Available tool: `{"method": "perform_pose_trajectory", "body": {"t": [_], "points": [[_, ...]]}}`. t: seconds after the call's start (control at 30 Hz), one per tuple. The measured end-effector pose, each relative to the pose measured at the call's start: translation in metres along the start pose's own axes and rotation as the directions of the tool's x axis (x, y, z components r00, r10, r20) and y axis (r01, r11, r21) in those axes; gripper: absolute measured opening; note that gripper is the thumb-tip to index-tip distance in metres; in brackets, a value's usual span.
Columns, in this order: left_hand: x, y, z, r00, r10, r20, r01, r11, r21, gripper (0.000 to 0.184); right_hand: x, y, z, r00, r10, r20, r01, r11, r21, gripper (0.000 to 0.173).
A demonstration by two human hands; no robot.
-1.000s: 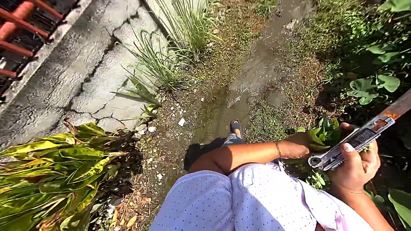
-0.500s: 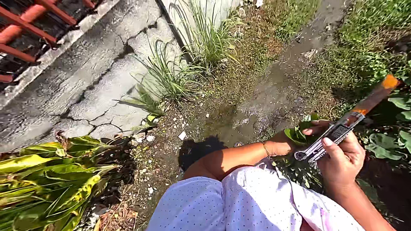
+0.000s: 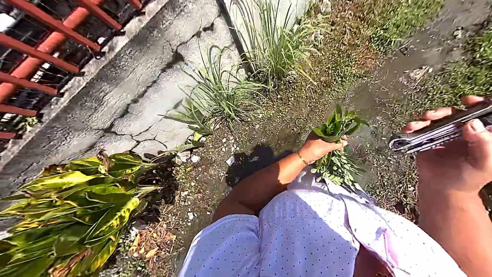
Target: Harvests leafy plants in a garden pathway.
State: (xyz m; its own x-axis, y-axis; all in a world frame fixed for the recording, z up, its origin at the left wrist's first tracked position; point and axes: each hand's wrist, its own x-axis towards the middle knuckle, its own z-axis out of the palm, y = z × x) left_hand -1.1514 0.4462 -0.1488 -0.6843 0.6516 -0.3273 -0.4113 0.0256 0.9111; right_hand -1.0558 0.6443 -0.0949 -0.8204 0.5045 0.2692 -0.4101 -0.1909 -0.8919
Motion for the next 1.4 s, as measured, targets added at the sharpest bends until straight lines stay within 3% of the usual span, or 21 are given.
{"method": "perform_pose_trajectory", "body": {"t": [0.13, 0.2, 0.3, 0.4, 0.53, 0.67, 0.8, 0.93, 1.0, 1.1, 1.4], "points": [[0.058, -0.011, -0.045, 0.983, 0.022, -0.18, -0.023, 1.0, 0.0, 0.021, 0.068, 0.046, -0.021, 0.972, 0.208, -0.113, -0.217, 0.973, -0.074, 0.029], [0.093, -0.015, -0.069, 0.958, 0.001, -0.285, 0.004, 1.0, 0.016, 0.021, 0.111, 0.084, -0.04, 0.922, 0.342, -0.182, -0.363, 0.926, -0.1, 0.028], [0.153, -0.01, -0.103, 0.904, -0.077, -0.421, 0.157, 0.975, 0.159, 0.027, 0.189, 0.158, -0.066, 0.809, 0.52, -0.276, -0.566, 0.815, -0.125, 0.019], [0.203, 0.007, -0.13, 0.847, -0.214, -0.487, 0.363, 0.901, 0.236, 0.042, 0.256, 0.223, -0.085, 0.679, 0.655, -0.332, -0.73, 0.651, -0.209, 0.017], [0.259, 0.014, -0.152, 0.796, -0.309, -0.521, 0.469, 0.858, 0.207, 0.056, 0.322, 0.277, -0.104, 0.475, 0.801, -0.363, -0.863, 0.346, -0.368, 0.02], [0.3, 0.02, -0.162, 0.803, -0.406, -0.436, 0.547, 0.793, 0.268, 0.047, 0.368, 0.316, -0.12, 0.296, 0.892, -0.341, -0.818, 0.052, -0.574, 0.037], [0.335, 0.027, -0.178, 0.818, -0.515, -0.255, 0.572, 0.691, 0.442, 0.049, 0.4, 0.35, -0.123, 0.23, 0.902, -0.365, -0.735, -0.085, -0.673, 0.04], [0.371, 0.009, -0.192, 0.809, -0.562, -0.169, 0.568, 0.678, 0.466, 0.053, 0.416, 0.367, -0.114, 0.178, 0.896, -0.406, -0.635, -0.211, -0.743, 0.04], [0.396, 0.002, -0.207, 0.82, -0.56, -0.12, 0.533, 0.668, 0.519, 0.055, 0.424, 0.374, -0.105, 0.19, 0.894, -0.406, -0.56, -0.241, -0.793, 0.046], [0.43, -0.011, -0.224, 0.774, -0.629, -0.073, 0.535, 0.588, 0.607, 0.057, 0.427, 0.391, -0.097, 0.192, 0.89, -0.413, -0.49, -0.278, -0.826, 0.048], [0.488, -0.034, -0.245, 0.697, -0.716, 0.045, 0.446, 0.482, 0.754, 0.056, 0.423, 0.476, -0.092, 0.152, 0.908, -0.391, -0.511, -0.267, -0.817, 0.052]]}}
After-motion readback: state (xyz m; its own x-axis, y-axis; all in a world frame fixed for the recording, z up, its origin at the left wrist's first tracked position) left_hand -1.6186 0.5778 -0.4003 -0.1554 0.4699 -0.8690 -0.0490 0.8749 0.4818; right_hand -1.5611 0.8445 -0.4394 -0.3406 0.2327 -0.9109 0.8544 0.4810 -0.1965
